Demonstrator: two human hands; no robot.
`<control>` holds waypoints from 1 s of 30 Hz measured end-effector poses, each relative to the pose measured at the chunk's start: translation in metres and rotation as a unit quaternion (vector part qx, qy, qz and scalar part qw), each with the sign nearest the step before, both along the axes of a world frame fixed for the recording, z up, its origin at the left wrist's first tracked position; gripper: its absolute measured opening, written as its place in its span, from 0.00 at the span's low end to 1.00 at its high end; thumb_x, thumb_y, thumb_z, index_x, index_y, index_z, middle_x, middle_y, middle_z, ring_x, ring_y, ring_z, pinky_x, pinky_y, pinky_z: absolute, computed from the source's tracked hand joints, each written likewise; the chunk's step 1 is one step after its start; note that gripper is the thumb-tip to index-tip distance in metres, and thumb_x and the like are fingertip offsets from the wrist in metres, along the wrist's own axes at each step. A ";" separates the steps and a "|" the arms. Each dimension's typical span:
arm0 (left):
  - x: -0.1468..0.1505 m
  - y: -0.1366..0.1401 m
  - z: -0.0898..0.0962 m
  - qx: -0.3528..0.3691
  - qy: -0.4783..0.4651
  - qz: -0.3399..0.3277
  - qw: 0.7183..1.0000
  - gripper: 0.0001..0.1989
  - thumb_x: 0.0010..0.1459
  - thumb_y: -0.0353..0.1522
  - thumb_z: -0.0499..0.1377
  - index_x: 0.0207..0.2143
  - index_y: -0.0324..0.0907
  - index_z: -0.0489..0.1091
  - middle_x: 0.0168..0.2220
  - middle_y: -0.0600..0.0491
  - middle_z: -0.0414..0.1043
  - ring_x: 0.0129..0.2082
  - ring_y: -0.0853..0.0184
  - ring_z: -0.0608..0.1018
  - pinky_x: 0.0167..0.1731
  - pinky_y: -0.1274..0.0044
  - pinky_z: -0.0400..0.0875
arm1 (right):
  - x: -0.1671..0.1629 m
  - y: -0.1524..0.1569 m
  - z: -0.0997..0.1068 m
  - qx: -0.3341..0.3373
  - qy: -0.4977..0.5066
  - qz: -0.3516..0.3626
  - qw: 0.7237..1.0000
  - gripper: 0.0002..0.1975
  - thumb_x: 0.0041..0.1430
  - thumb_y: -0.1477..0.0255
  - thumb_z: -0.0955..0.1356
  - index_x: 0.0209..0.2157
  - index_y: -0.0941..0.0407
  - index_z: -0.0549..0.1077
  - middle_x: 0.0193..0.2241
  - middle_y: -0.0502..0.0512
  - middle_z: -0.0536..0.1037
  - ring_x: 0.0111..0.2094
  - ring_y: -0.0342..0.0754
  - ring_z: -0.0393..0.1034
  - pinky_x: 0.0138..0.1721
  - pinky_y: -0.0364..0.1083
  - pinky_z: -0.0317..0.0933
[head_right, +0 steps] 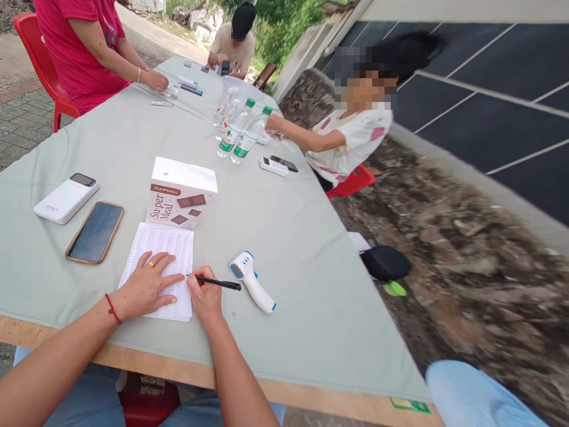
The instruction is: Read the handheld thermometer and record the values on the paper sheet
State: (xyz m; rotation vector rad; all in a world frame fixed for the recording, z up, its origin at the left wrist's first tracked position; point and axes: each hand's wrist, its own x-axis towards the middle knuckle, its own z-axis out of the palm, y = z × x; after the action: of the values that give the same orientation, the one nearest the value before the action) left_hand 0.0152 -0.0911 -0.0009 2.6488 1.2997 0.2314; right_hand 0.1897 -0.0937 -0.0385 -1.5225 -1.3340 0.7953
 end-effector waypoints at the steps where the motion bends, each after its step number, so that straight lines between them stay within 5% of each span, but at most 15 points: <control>1: 0.000 0.000 0.000 0.001 0.001 0.000 1.000 0.22 0.57 0.44 0.61 0.54 0.51 0.68 0.59 0.43 0.60 0.60 0.49 0.62 0.58 0.53 0.52 | 0.000 0.000 0.000 0.000 0.001 0.000 1.000 0.07 0.48 0.66 0.64 0.22 0.53 0.63 0.17 0.44 0.64 0.21 0.43 0.58 0.24 0.43 0.54; 30: -0.002 0.001 -0.001 0.009 -0.009 -0.004 1.000 0.22 0.56 0.45 0.61 0.53 0.52 0.69 0.59 0.43 0.60 0.60 0.50 0.63 0.57 0.53 0.53 | 0.001 0.000 -0.002 -0.002 0.011 -0.024 1.000 0.07 0.46 0.66 0.65 0.21 0.53 0.63 0.17 0.44 0.63 0.21 0.42 0.56 0.23 0.43 0.54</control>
State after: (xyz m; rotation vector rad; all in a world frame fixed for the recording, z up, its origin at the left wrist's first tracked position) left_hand 0.0136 -0.0900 -0.0021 2.6607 1.2871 0.2657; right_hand 0.1902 -0.0936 -0.0400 -1.5390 -1.2758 0.7834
